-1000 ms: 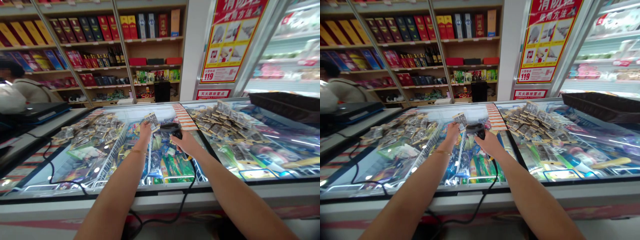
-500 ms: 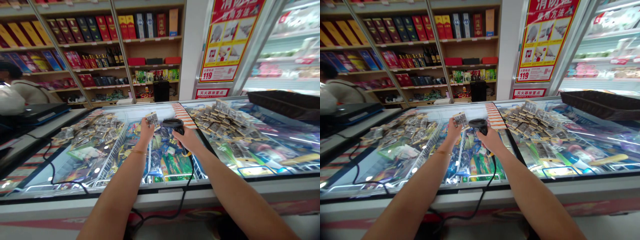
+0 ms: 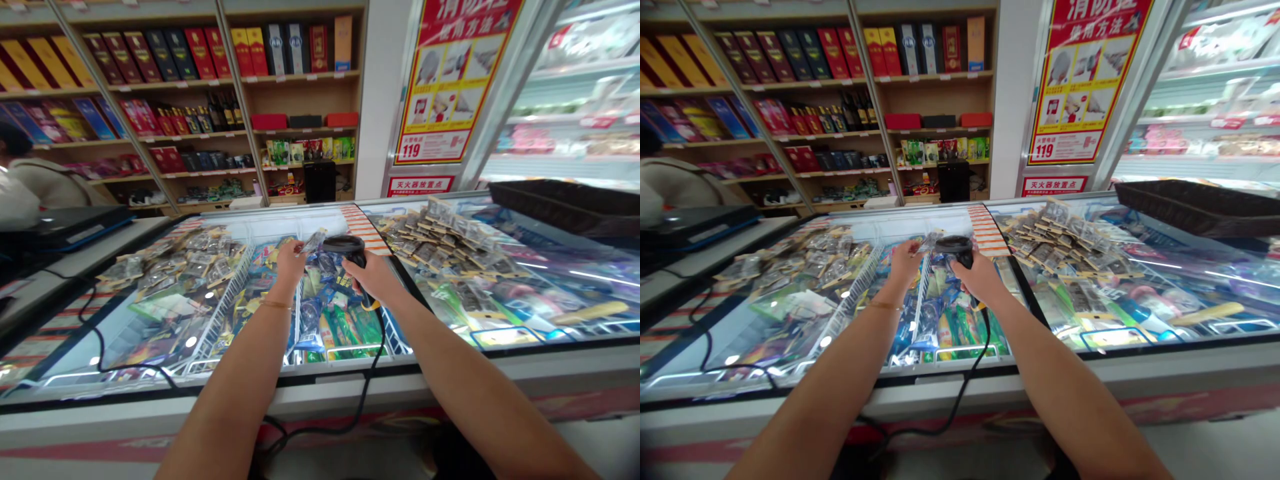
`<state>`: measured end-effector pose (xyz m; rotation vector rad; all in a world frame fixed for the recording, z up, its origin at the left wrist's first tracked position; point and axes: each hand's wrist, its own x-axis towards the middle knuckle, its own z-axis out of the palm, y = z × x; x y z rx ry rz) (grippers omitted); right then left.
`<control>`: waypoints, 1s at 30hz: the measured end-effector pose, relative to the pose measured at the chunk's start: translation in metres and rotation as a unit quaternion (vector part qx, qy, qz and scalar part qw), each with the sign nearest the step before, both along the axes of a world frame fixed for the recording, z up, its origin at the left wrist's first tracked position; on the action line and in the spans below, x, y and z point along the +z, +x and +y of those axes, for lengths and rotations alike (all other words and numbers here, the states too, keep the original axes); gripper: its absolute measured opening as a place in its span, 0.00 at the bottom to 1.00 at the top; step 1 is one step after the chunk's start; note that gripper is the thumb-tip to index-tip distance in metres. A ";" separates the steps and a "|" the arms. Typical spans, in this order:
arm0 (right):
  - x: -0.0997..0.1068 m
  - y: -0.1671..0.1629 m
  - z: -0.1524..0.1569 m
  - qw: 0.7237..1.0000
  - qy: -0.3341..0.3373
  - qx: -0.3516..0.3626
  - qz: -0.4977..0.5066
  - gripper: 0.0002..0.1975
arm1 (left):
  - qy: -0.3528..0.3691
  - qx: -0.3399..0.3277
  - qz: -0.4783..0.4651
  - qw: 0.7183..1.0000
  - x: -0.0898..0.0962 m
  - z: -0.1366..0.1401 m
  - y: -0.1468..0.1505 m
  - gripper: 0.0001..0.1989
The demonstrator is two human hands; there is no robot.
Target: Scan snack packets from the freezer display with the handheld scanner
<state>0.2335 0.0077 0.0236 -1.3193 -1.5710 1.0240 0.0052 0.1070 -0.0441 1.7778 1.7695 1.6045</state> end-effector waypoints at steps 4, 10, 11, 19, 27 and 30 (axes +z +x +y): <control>-0.002 0.001 0.002 1.000 0.004 0.004 0.009 0.09 | 0.006 -0.002 -0.026 1.000 0.006 -0.003 0.003 0.03; 0.007 -0.001 -0.004 1.000 -0.003 -0.007 0.005 0.09 | 0.053 0.007 -0.095 0.994 0.010 -0.010 0.006 0.04; 0.007 -0.001 -0.004 1.000 -0.006 -0.006 -0.002 0.09 | 0.045 0.000 -0.103 0.994 0.009 -0.010 0.006 0.03; 0.003 -0.001 -0.002 1.000 -0.027 0.000 -0.003 0.09 | -0.020 -0.010 -0.198 0.980 0.003 -0.004 0.007 0.20; 0.006 -0.002 -0.003 0.999 -0.033 -0.007 -0.014 0.11 | 0.015 0.037 -0.309 0.950 0.001 0.002 0.003 0.24; 0.006 -0.002 -0.003 0.999 -0.029 -0.006 -0.017 0.11 | -0.029 0.012 -0.270 0.962 -0.002 0.003 0.003 0.35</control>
